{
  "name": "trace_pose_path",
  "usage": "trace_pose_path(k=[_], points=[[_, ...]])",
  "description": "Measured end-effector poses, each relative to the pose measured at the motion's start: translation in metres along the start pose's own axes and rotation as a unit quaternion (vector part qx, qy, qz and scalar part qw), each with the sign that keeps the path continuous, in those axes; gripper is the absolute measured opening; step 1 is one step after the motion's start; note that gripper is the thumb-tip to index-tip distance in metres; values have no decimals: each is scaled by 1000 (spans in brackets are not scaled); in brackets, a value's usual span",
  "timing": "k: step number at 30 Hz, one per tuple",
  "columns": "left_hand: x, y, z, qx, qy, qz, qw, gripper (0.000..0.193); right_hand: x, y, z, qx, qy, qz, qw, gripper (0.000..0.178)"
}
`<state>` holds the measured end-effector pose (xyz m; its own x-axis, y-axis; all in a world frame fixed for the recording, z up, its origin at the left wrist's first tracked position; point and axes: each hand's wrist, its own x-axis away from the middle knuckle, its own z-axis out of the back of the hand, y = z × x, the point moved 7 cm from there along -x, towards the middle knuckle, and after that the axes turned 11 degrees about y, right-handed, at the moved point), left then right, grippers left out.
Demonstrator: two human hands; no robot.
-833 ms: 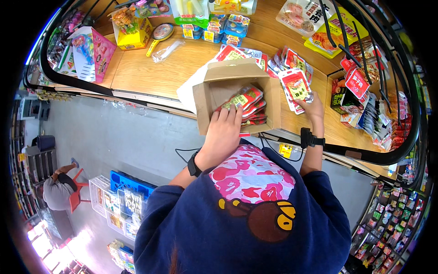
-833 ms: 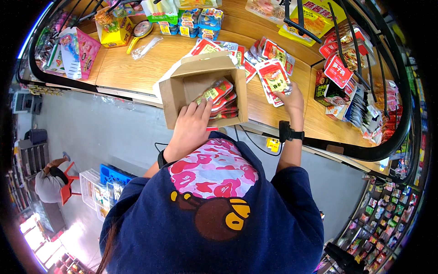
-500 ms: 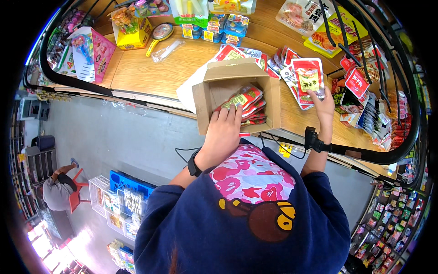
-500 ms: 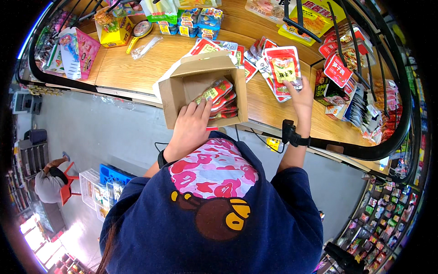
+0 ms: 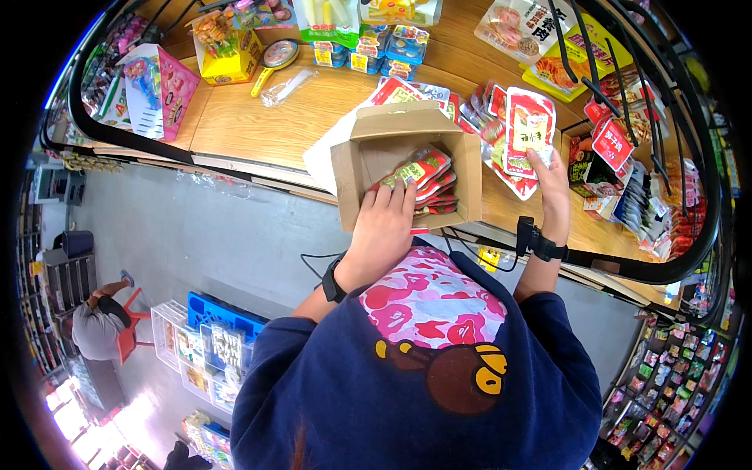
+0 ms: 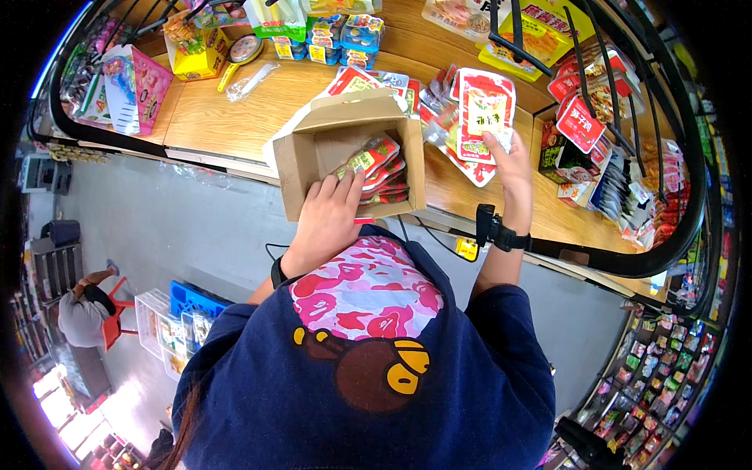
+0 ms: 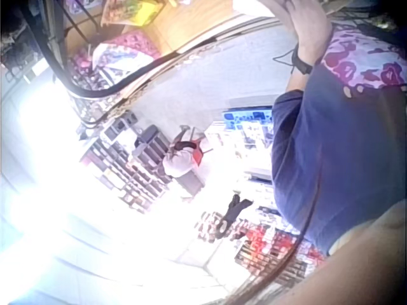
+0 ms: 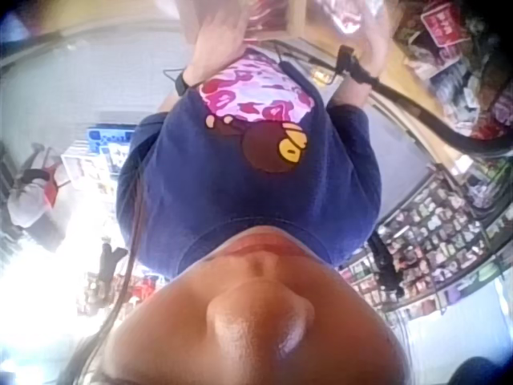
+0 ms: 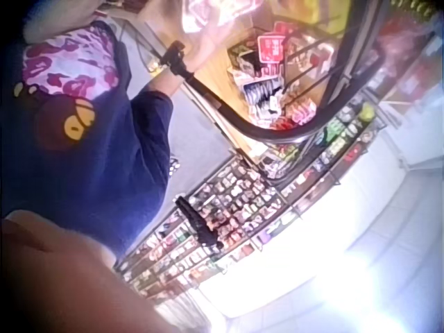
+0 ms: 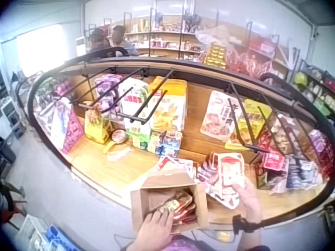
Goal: The person organizes multiple snack packets by removing them from a box, placing them onto a shelf, and then refilling the box with packets from the shelf.
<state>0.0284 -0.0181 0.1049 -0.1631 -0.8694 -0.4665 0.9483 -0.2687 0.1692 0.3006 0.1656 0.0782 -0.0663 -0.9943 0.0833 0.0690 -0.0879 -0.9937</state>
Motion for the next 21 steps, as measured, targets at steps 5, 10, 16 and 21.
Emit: trace_pose_path(k=[5, 10, 16, 21], points=[[-1, 1, 1, -1, 5, -3, 1000, 63, -18, 41, 30, -30, 104, 1, 994, 36], [0, 0, 1, -6, 2, -4, 1000, 63, -5, 53, 51, 174, 168, 85, 967, 35], [-1, 1, 0, -7, -3, -4, 1000, 64, 32, 44, 44, 336, 119, 113, 927, 28], [-2, 1, -2, -16, -11, -5, 1000, 64, 36, -5, 42, 242, 49, 94, 965, 18]])
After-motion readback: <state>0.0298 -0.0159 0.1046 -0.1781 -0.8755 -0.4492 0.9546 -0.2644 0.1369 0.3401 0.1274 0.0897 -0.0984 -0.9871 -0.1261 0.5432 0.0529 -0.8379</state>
